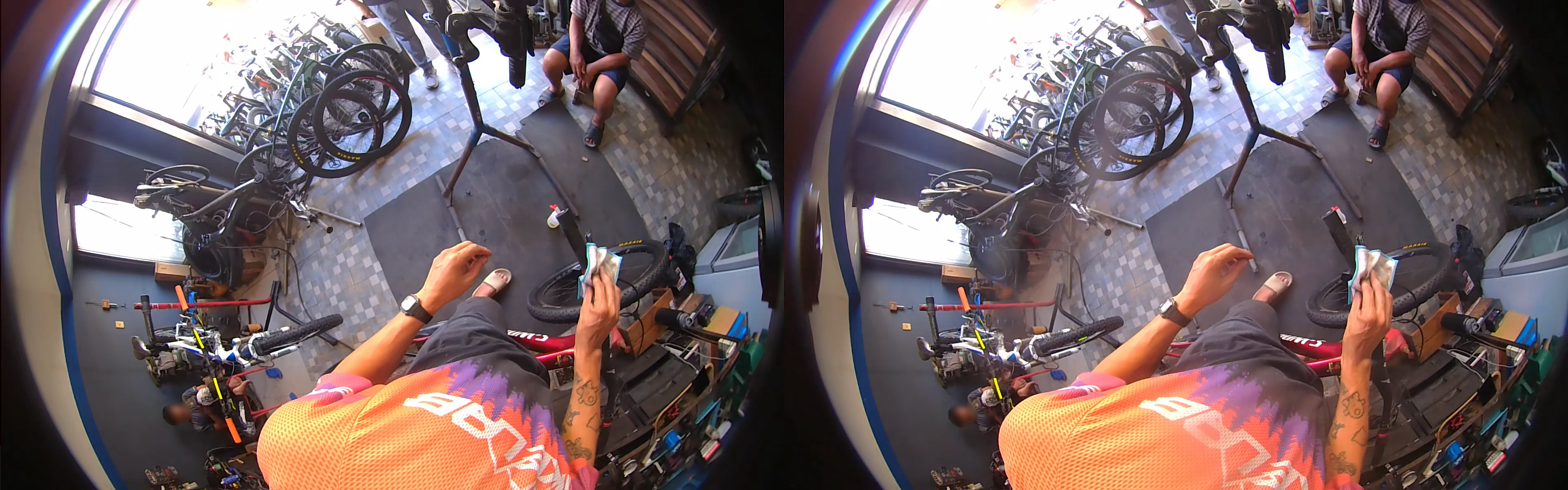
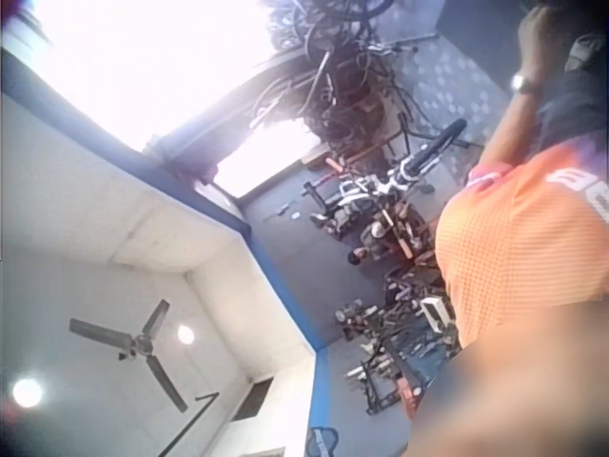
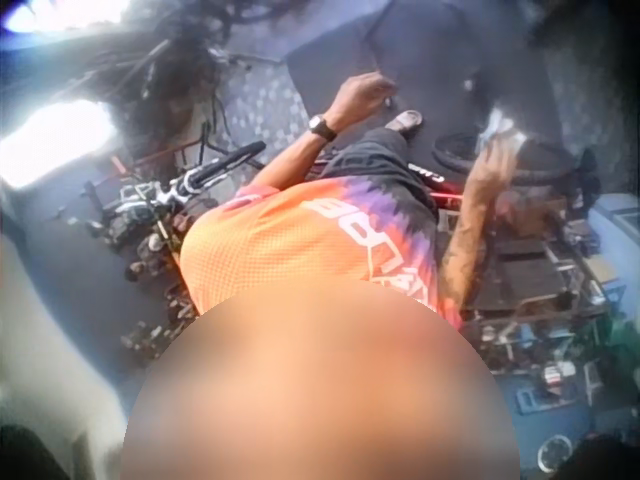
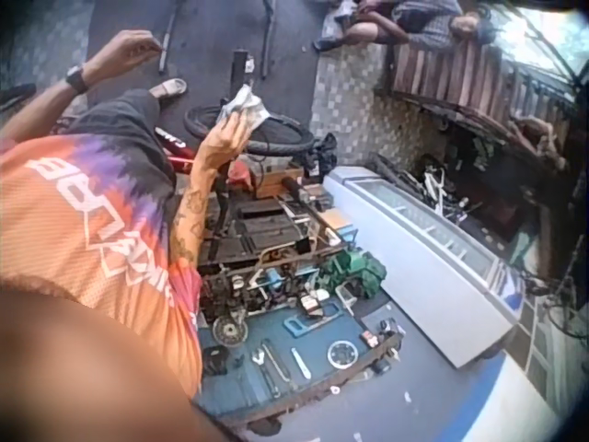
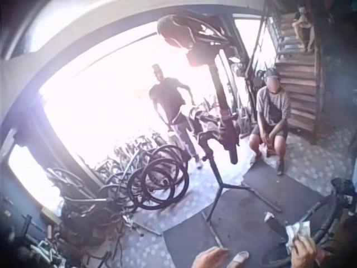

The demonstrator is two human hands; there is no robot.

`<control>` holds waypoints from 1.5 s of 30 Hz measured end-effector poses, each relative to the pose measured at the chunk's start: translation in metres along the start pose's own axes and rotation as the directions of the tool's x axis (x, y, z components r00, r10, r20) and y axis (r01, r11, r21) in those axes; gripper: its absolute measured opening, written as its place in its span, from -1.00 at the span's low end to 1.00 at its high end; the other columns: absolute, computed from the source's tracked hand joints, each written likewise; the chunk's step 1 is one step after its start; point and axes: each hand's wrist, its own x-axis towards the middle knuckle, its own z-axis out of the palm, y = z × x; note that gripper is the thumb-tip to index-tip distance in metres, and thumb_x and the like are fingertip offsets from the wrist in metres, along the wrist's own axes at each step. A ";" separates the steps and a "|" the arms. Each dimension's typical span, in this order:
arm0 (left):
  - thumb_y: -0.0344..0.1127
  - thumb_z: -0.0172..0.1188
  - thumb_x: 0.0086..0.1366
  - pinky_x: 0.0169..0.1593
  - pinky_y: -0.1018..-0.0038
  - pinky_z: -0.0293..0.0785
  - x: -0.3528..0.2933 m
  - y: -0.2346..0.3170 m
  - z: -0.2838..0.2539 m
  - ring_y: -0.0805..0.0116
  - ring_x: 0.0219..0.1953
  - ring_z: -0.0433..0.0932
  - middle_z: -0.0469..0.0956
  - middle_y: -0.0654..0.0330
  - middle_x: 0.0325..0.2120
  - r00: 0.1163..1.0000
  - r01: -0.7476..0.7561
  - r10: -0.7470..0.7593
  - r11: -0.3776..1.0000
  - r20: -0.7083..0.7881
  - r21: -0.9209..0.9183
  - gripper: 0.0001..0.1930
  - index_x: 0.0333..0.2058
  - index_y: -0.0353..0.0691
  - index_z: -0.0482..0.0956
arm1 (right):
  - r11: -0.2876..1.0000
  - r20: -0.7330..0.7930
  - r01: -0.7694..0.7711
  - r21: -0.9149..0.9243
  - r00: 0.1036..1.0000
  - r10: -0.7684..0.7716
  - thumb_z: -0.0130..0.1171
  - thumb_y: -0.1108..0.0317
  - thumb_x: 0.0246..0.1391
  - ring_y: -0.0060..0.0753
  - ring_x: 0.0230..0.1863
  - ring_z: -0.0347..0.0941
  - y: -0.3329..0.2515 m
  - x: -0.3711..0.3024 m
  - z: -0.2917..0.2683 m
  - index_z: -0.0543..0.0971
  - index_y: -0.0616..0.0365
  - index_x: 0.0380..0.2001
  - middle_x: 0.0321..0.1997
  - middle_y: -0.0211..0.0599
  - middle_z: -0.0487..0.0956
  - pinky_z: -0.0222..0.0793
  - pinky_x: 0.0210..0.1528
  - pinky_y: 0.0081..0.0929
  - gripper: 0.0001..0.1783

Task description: The person assembles a red bicycle by attaching the handlebar, wiping it with a cloth, installing the saddle, and tightening the seat post clamp. The person uses a screwdriver and a cloth during the process.

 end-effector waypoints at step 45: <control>-0.43 0.31 0.42 -0.25 0.49 0.60 -0.011 -0.053 0.012 0.43 -0.36 0.72 0.73 0.17 -0.31 0.993 0.100 -0.089 0.983 0.079 -0.153 -0.84 -0.07 -0.26 0.75 | 0.994 -0.040 0.105 0.017 0.994 -0.104 0.37 0.45 0.10 0.00 -0.23 0.65 0.023 0.014 0.004 0.58 0.29 -0.40 -0.32 -0.18 0.67 0.61 -0.16 -0.23 -0.84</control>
